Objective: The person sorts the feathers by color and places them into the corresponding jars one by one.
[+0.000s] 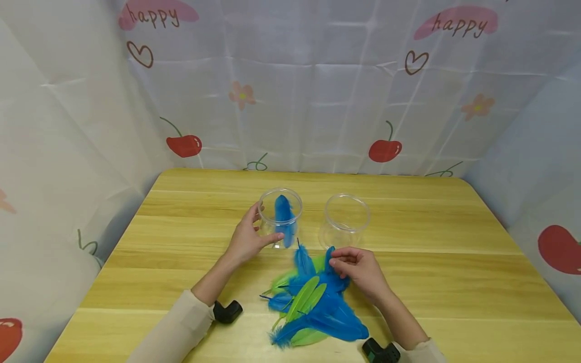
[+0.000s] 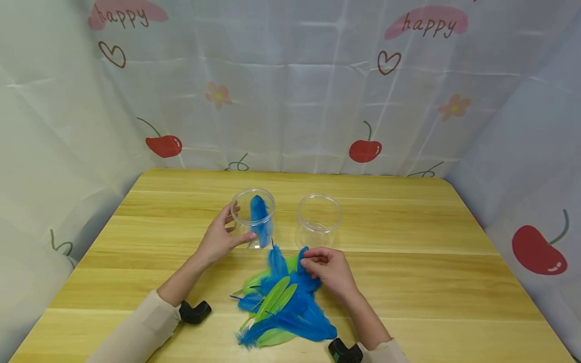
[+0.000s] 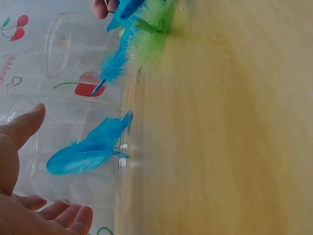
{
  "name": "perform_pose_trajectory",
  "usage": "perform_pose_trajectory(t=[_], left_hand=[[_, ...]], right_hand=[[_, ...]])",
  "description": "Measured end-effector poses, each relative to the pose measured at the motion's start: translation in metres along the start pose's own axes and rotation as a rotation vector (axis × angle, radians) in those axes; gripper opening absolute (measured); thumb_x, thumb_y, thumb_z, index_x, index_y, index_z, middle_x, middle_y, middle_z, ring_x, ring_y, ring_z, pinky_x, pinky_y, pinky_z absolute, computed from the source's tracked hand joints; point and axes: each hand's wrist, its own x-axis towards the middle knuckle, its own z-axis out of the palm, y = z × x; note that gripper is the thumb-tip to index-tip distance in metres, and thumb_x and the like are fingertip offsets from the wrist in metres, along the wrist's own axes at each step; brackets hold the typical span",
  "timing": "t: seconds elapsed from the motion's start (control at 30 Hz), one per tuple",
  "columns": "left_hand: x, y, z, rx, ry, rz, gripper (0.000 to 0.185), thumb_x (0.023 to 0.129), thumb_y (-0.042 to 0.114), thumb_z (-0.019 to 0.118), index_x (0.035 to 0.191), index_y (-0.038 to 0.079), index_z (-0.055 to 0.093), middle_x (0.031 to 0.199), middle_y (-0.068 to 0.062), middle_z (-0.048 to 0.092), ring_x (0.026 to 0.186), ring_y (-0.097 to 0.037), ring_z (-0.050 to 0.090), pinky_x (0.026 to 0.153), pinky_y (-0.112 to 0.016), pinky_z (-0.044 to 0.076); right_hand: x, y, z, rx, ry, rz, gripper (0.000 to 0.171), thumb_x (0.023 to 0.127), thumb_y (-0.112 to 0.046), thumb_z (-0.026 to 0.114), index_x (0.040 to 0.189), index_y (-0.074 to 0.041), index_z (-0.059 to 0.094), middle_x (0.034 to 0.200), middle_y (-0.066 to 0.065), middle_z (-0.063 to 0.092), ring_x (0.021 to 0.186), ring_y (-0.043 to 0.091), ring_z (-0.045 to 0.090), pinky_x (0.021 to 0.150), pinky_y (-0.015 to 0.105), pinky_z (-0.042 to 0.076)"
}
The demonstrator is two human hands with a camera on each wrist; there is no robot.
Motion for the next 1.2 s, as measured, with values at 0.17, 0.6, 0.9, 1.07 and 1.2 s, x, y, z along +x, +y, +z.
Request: perform_pose_trajectory(t=[0.17,0.6,0.9,1.07,1.2], left_hand=[[0.000,0.000,0.000,-0.001,-0.001,-0.001,0.098,0.079,0.026,0.085,0.155,0.007,0.026,0.153,-0.016,0.038,0.136,-0.038,0.039,0.107,-0.053,0.039],[0.001,-0.001,0.001,-0.006,0.003,0.004,0.097,0.079,0.024,0.086,0.155,0.007,0.027,0.152,-0.016,0.039,0.135,-0.037,0.040,0.107,-0.053,0.040],[0.002,-0.001,0.000,0.005,0.011,-0.003,0.098,0.079,0.026,0.086,0.155,0.007,0.027,0.153,-0.015,0.039,0.135,-0.036,0.040,0.107,-0.052,0.040],[0.002,0.000,-0.001,0.003,0.005,-0.004,0.097,0.079,0.025,0.085,0.155,0.007,0.027,0.153,-0.015,0.038,0.136,-0.036,0.040,0.107,-0.052,0.040],[0.001,0.000,0.000,0.003,-0.003,-0.011,0.097,0.080,0.026,0.085,0.155,0.008,0.027,0.153,-0.014,0.038,0.136,-0.036,0.040,0.107,-0.051,0.040]], right_hand=[[0.001,0.000,0.001,-0.064,-0.019,0.016,0.021,0.091,-0.006,0.071,0.106,0.009,0.068,0.091,0.013,0.070,0.074,0.019,0.062,0.063,0.025,0.054],[0.001,0.000,0.000,-0.158,-0.103,0.013,0.017,0.092,-0.009,0.071,0.100,0.006,0.070,0.085,0.009,0.069,0.069,0.020,0.059,0.059,0.025,0.054],[-0.001,-0.007,-0.001,-0.113,-0.125,-0.031,0.019,0.093,-0.010,0.070,0.101,0.007,0.069,0.086,0.012,0.068,0.069,0.018,0.059,0.059,0.025,0.054],[-0.001,-0.009,-0.002,-0.085,-0.118,-0.084,0.018,0.092,-0.007,0.070,0.100,0.009,0.069,0.085,0.016,0.067,0.067,0.016,0.059,0.058,0.026,0.054],[-0.002,-0.010,-0.003,-0.068,-0.099,-0.104,0.018,0.092,-0.006,0.070,0.100,0.009,0.069,0.086,0.018,0.068,0.068,0.017,0.059,0.059,0.027,0.055]])
